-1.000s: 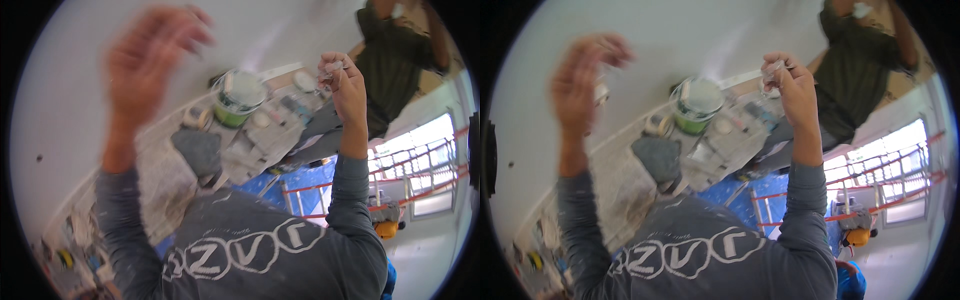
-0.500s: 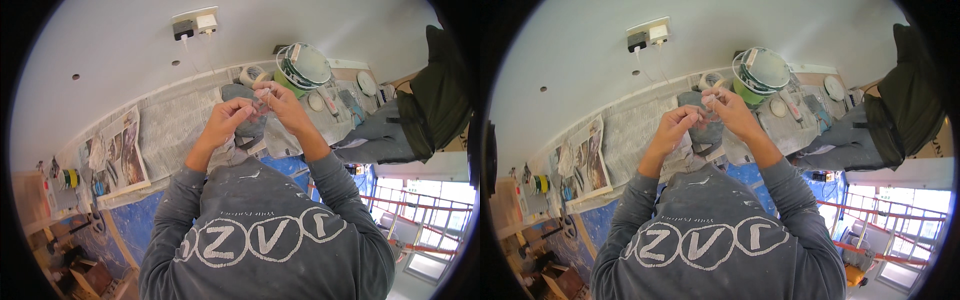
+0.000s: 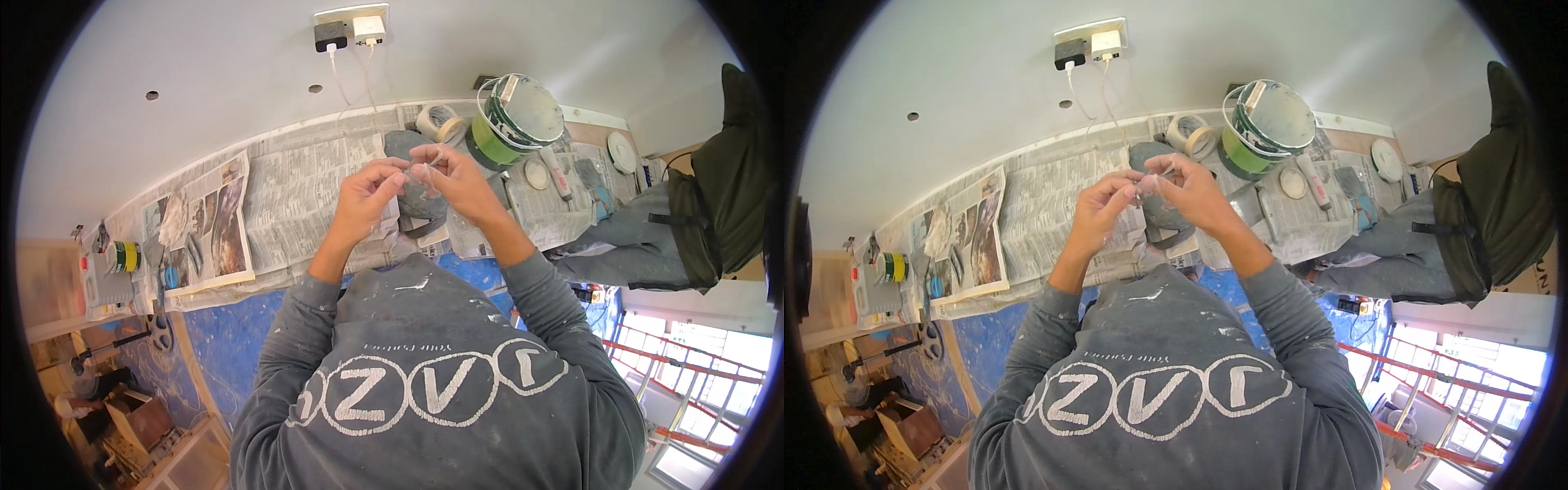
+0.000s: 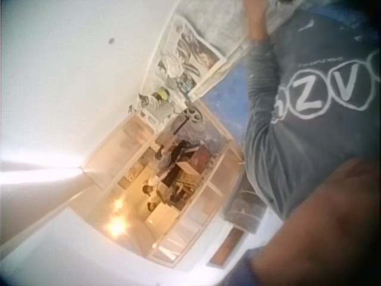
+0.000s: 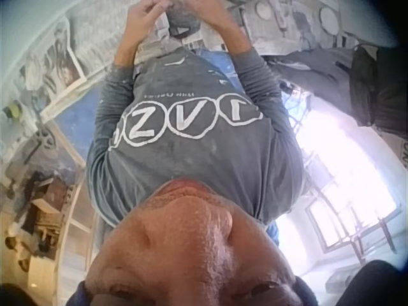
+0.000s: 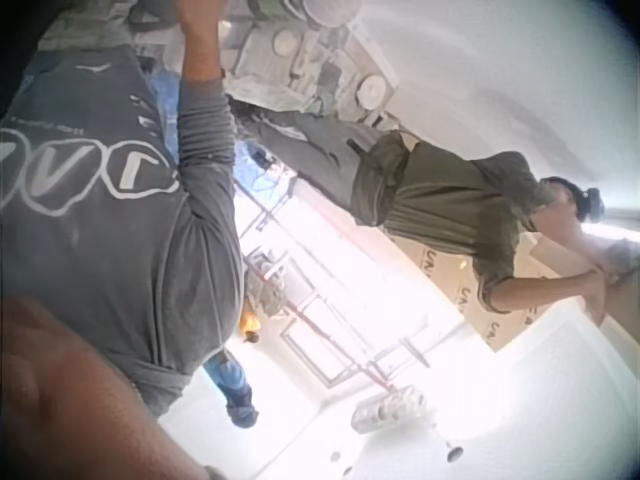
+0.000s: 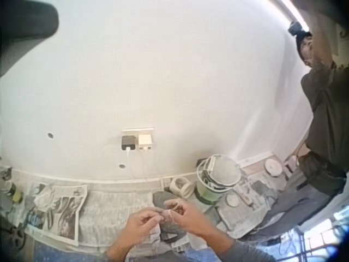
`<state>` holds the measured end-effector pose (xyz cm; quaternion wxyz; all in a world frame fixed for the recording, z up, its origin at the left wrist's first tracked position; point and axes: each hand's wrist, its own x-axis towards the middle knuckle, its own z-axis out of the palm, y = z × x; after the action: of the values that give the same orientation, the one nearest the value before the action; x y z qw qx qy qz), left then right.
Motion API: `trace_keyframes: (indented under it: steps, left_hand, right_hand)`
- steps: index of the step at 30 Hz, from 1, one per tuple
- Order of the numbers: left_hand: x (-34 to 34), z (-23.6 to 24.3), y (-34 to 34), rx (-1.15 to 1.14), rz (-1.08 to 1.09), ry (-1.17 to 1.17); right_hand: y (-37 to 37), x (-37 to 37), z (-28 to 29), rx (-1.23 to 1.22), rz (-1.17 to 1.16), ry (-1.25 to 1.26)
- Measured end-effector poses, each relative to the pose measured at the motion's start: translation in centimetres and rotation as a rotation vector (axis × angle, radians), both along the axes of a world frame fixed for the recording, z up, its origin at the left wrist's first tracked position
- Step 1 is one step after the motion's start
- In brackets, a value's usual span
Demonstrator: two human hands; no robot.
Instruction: The person installs a curved LED light strip along the ceiling edge, using a small tool to secure the fixture. Another person assists by holding a large cardboard sheet against the wall to protect the surface during the installation.
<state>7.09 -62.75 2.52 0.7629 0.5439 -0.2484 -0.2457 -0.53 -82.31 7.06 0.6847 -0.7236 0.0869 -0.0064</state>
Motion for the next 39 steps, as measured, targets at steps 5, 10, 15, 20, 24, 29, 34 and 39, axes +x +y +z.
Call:
trace_keyframes:
  steps: [5,10,15,20,24,29,34,39]
  left_hand:
    - [0.1,-0.5,0.1,0.007,0.189,-0.069]
    - [0.1,0.4,-0.3,-0.041,0.138,0.020]
    - [-1.0,1.7,-0.8,-0.036,0.150,0.000]
    - [-0.2,0.7,-0.5,0.190,0.312,-0.287]
    - [0.2,0.4,-0.7,0.185,0.359,-0.208]
    - [2.9,0.0,0.8,0.106,0.449,-0.117]
    - [2.6,-0.4,0.8,0.293,0.366,-0.247]
    - [-0.2,0.7,-2.7,0.359,0.237,-0.197]
  right_hand:
    - [0.9,-0.3,0.3,-0.002,0.181,0.074]
    - [2.4,0.4,-0.3,0.179,0.096,0.036]
    - [2.2,1.2,-0.5,0.186,-0.022,-0.030]
    - [2.3,1.8,-1.0,0.106,-0.141,-0.058]
    - [2.0,1.9,-1.2,0.228,-0.152,-0.017]
    - [0.8,2.6,-2.4,0.611,-0.244,-0.023]
    - [0.4,3.3,-1.8,0.755,-0.213,-0.105]
    - [0.8,3.9,-1.7,0.811,-0.127,-0.160]
